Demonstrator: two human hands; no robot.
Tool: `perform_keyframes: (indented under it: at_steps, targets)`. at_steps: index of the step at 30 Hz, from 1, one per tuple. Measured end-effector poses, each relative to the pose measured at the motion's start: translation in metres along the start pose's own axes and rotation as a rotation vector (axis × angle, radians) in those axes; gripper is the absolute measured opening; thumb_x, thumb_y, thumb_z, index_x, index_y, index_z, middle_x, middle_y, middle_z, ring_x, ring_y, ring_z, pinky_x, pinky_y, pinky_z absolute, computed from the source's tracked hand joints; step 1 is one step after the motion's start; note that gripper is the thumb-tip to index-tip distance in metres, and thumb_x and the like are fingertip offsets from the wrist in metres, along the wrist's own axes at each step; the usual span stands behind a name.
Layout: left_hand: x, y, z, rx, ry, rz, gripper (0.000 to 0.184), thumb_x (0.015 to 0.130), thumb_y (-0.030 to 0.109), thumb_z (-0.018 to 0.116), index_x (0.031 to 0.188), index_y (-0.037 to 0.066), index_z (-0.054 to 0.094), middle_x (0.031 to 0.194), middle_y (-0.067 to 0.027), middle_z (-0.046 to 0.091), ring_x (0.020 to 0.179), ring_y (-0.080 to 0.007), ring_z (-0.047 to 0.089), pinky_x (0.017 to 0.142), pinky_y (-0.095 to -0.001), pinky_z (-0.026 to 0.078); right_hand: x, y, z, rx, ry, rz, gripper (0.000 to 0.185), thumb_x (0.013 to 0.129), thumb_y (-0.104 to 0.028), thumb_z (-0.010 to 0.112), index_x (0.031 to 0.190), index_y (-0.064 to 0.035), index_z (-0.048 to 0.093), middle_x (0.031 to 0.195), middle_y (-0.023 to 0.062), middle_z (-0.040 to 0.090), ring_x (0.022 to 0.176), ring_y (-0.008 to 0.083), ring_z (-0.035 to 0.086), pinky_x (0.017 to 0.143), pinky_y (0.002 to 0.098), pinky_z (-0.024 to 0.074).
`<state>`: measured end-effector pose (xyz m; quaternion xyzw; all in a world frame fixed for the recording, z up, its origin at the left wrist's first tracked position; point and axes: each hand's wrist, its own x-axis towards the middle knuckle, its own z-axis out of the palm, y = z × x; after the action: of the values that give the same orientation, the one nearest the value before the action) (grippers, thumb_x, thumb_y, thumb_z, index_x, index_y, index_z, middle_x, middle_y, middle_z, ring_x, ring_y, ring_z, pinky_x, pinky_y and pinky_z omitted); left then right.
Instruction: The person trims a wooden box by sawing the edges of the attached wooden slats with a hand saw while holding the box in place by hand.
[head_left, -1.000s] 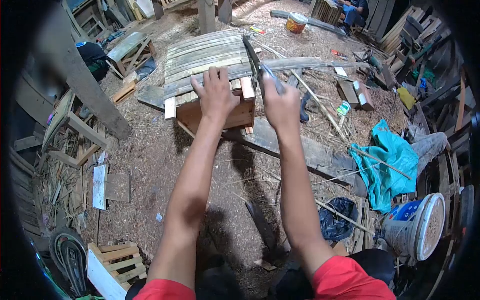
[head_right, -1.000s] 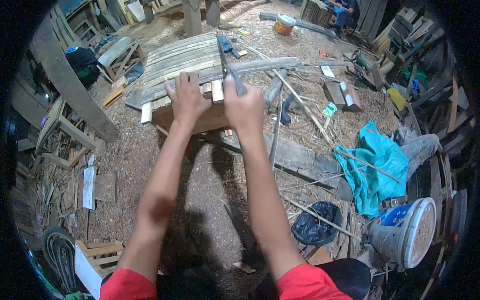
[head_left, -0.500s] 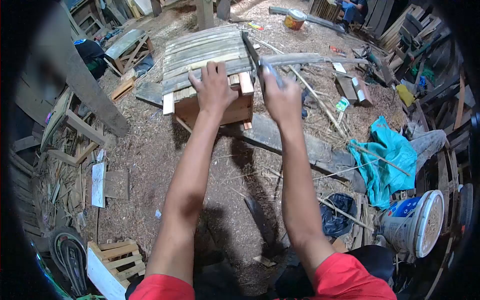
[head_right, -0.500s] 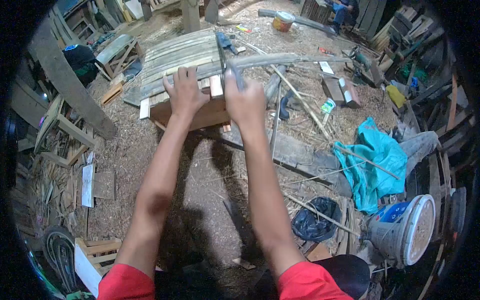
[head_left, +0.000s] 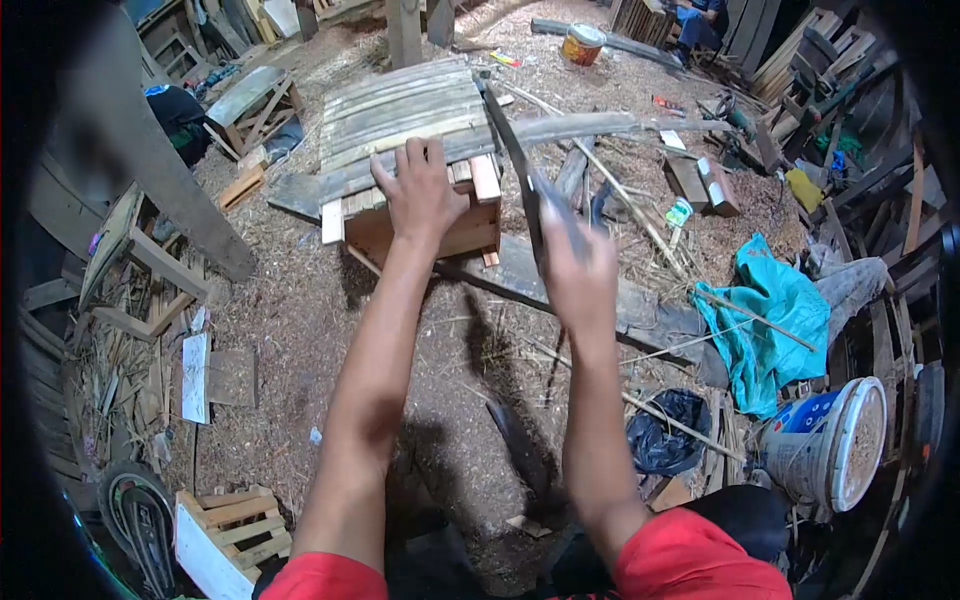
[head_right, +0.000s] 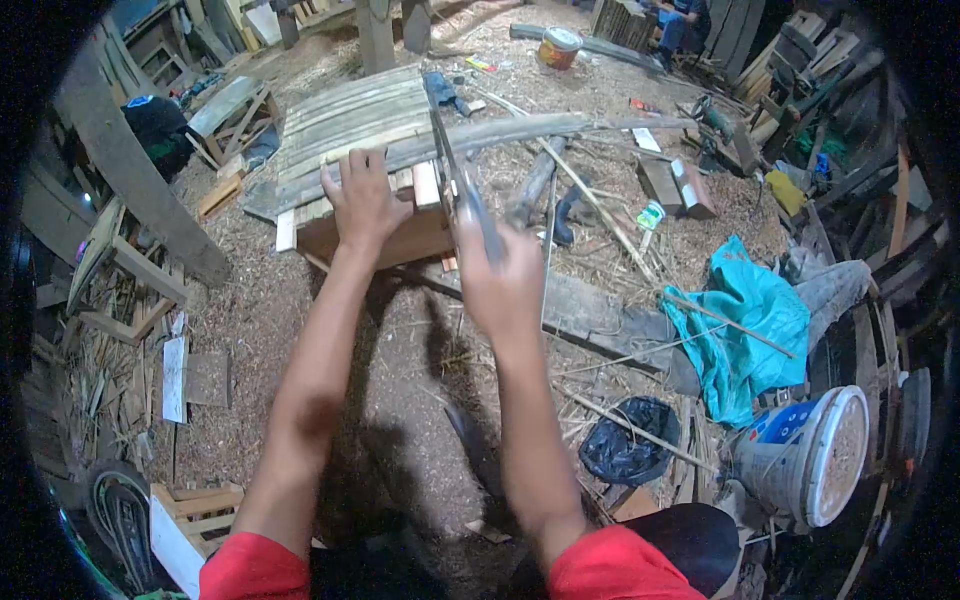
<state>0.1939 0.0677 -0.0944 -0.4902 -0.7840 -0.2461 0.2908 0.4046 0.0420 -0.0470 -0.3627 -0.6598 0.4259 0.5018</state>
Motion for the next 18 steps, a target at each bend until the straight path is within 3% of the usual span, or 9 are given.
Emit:
perform_keyframes:
  at_steps: [3, 7, 10, 14, 17, 18]
  targets:
    - [0.005, 0.003, 0.001, -0.012, 0.027, -0.013, 0.072, 0.058, 0.028, 0.084, 0.121, 0.009, 0.053, 0.114, -0.0096, 0.052, 0.114, -0.0279, 0.052, 0.11, -0.0669, 0.025, -0.01, 0.001, 0.001, 0.058, 0.037, -0.023, 0.043, 0.095, -0.031, 0.061, 0.07, 0.0034, 0.064, 0.052, 0.0062, 0.051, 0.051, 0.0132, 0.048, 0.05, 0.0343, 0.0384]
    - [0.0, 0.004, -0.003, 0.023, -0.081, -0.019, 0.074, 0.059, 0.028, 0.084, 0.124, 0.01, 0.053, 0.116, -0.0098, 0.051, 0.117, -0.0272, 0.05, 0.111, -0.0666, 0.024, 0.072, 0.008, 0.028, -0.07, 0.003, 0.036, 0.052, 0.093, -0.04, 0.059, 0.071, 0.0065, 0.064, 0.054, 0.0115, 0.056, 0.052, 0.0191, 0.051, 0.053, 0.0377, 0.0409]
    - [0.006, 0.004, -0.002, 0.0, -0.023, -0.024, 0.073, 0.059, 0.026, 0.083, 0.124, 0.01, 0.053, 0.114, -0.0087, 0.051, 0.115, -0.0267, 0.051, 0.111, -0.0662, 0.024, 0.067, 0.009, 0.026, -0.107, -0.023, 0.043, 0.052, 0.093, -0.04, 0.059, 0.074, 0.0073, 0.065, 0.056, 0.0125, 0.057, 0.055, 0.0173, 0.052, 0.055, 0.0366, 0.0417]
    - [-0.001, 0.002, -0.001, 0.017, -0.037, -0.031, 0.075, 0.058, 0.026, 0.083, 0.124, 0.01, 0.052, 0.113, -0.0077, 0.051, 0.113, -0.0267, 0.051, 0.111, -0.0661, 0.025, -0.014, 0.002, 0.007, 0.051, 0.038, 0.05, 0.045, 0.095, -0.035, 0.061, 0.075, 0.0058, 0.066, 0.058, 0.009, 0.056, 0.06, 0.0112, 0.052, 0.056, 0.0323, 0.0412]
    - [0.0, 0.001, -0.003, 0.018, -0.023, -0.025, 0.076, 0.058, 0.027, 0.084, 0.126, 0.011, 0.052, 0.114, -0.008, 0.051, 0.114, -0.0269, 0.051, 0.111, -0.0655, 0.025, -0.002, 0.007, 0.008, 0.011, 0.028, 0.036, 0.044, 0.095, -0.033, 0.061, 0.074, 0.0044, 0.065, 0.058, 0.0072, 0.055, 0.056, 0.0114, 0.049, 0.054, 0.0297, 0.0396]
    - [0.001, 0.004, -0.004, 0.02, -0.037, -0.018, 0.077, 0.059, 0.028, 0.084, 0.126, 0.011, 0.052, 0.115, -0.0083, 0.051, 0.114, -0.027, 0.051, 0.111, -0.0653, 0.025, 0.023, 0.007, 0.016, -0.039, 0.018, 0.017, 0.046, 0.094, -0.036, 0.059, 0.073, 0.0047, 0.065, 0.057, 0.0105, 0.055, 0.055, 0.0147, 0.051, 0.055, 0.033, 0.0418]
